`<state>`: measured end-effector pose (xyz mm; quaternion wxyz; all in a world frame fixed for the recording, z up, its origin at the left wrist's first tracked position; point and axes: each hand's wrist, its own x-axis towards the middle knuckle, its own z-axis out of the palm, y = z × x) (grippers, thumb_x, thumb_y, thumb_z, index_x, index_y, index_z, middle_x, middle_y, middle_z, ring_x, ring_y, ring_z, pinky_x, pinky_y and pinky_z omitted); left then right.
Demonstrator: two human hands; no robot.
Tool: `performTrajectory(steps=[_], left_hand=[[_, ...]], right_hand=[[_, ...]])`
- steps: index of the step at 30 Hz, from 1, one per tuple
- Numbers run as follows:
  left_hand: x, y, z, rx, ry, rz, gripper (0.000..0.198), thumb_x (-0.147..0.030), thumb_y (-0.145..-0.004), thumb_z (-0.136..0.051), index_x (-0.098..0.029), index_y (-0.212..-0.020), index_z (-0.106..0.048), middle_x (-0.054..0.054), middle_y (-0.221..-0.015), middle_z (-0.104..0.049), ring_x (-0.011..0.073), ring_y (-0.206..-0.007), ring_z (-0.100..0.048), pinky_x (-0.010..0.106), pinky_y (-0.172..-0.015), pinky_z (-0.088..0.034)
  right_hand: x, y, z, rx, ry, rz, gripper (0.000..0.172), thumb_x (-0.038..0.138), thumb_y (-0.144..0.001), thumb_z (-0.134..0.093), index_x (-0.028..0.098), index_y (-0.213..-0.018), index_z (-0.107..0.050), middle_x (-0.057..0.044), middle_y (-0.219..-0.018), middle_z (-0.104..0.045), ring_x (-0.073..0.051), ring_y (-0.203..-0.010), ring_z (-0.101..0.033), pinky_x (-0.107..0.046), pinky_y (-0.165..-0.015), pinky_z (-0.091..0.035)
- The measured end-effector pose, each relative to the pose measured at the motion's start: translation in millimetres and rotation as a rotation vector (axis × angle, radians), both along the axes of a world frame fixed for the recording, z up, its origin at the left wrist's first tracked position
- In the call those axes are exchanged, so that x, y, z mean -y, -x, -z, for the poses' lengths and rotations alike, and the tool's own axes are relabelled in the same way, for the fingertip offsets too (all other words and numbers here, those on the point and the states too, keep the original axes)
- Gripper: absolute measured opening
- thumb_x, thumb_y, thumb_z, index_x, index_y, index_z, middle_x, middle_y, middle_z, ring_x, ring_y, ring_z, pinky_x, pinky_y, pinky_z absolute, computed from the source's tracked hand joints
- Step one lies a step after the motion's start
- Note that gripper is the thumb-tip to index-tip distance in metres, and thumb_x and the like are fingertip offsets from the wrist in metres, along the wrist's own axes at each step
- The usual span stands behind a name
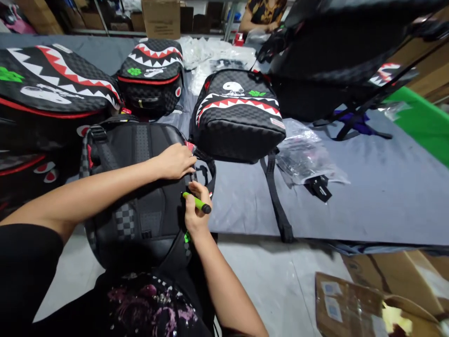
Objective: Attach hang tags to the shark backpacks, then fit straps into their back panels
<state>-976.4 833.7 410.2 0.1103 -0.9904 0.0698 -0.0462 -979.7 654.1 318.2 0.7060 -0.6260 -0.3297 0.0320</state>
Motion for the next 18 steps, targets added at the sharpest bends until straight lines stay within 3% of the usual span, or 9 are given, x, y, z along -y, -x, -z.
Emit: performTrajectory(steps=[3,5,7,9,12,15,18], left_hand=[[3.7,-2.7,-11.2,-0.111,-0.016,-0.051,0.047,-0.049,-0.099,-0.039,-0.015,-0.098,-0.072,0.012,-0.089,-0.073,0.0258,-0.085,-0.066,0.033,-0.066,-0.035],[5.2,3.0,-19.6,-0.150,-0.012,-0.047,0.048,-0.049,-0.099,-0.038,-0.017,-0.095,-0.073,0.010,-0.087,-0.073,0.0229,-0.082,-0.066,0.032,-0.063,-0.033],[6.8,15.4,-26.8,-0.153,-0.003,-0.032,0.044,-0.047,-0.098,-0.041,-0.018,-0.090,-0.073,0.008,-0.088,-0.073,0.0210,-0.082,-0.065,0.031,-0.063,-0.033],[9.2,32.6,-30.8,-0.134,0.002,0.002,0.037,-0.045,-0.096,-0.048,-0.019,-0.086,-0.073,0.007,-0.089,-0.071,0.0208,-0.085,-0.063,0.032,-0.067,-0.034],[9.9,57.4,-29.6,-0.078,0.010,0.070,0.029,-0.043,-0.090,-0.058,-0.019,-0.081,-0.070,0.007,-0.091,-0.068,0.0208,-0.085,-0.059,0.035,-0.073,-0.034],[-9.7,67.7,-25.2,-0.035,0.025,0.103,0.038,-0.049,-0.093,-0.053,-0.018,-0.075,-0.067,0.005,-0.082,-0.067,0.0184,-0.079,-0.054,0.038,-0.077,-0.034],[-53.6,63.8,-30.5,0.004,-0.003,0.096,0.064,-0.062,-0.097,-0.031,-0.015,-0.066,-0.063,0.003,-0.066,-0.061,0.0145,-0.073,-0.046,0.043,-0.089,-0.033]], right_hand=[[16.3,-3.9,13.4,0.062,0.016,0.033,0.046,0.051,-0.091,-0.054,0.023,-0.128,-0.054,-0.002,-0.081,-0.062,-0.018,-0.072,-0.063,-0.036,-0.068,-0.055],[19.3,0.9,20.3,0.080,-0.015,0.104,0.053,0.055,-0.093,-0.049,0.023,-0.134,-0.050,-0.002,-0.080,-0.062,-0.017,-0.064,-0.062,-0.036,-0.064,-0.056],[17.2,10.9,25.3,0.144,-0.015,0.130,0.057,0.056,-0.095,-0.045,0.023,-0.141,-0.043,-0.007,-0.096,-0.066,-0.019,-0.070,-0.067,-0.037,-0.065,-0.058],[12.3,22.9,28.4,0.300,0.014,0.119,0.055,0.050,-0.096,-0.048,0.025,-0.144,-0.039,-0.013,-0.116,-0.064,-0.024,-0.089,-0.070,-0.040,-0.074,-0.060],[4.2,37.9,30.9,0.541,0.066,0.108,0.045,0.035,-0.094,-0.056,0.025,-0.138,-0.047,-0.016,-0.126,-0.060,-0.027,-0.110,-0.065,-0.043,-0.088,-0.058],[-1.8,45.6,33.8,0.595,0.103,0.075,0.041,0.029,-0.094,-0.056,0.023,-0.134,-0.050,-0.016,-0.122,-0.061,-0.026,-0.112,-0.063,-0.044,-0.092,-0.056],[-3.7,48.6,36.7,0.586,0.132,0.073,0.039,0.026,-0.094,-0.055,0.021,-0.133,-0.051,-0.016,-0.121,-0.061,-0.025,-0.112,-0.063,-0.043,-0.094,-0.055]])
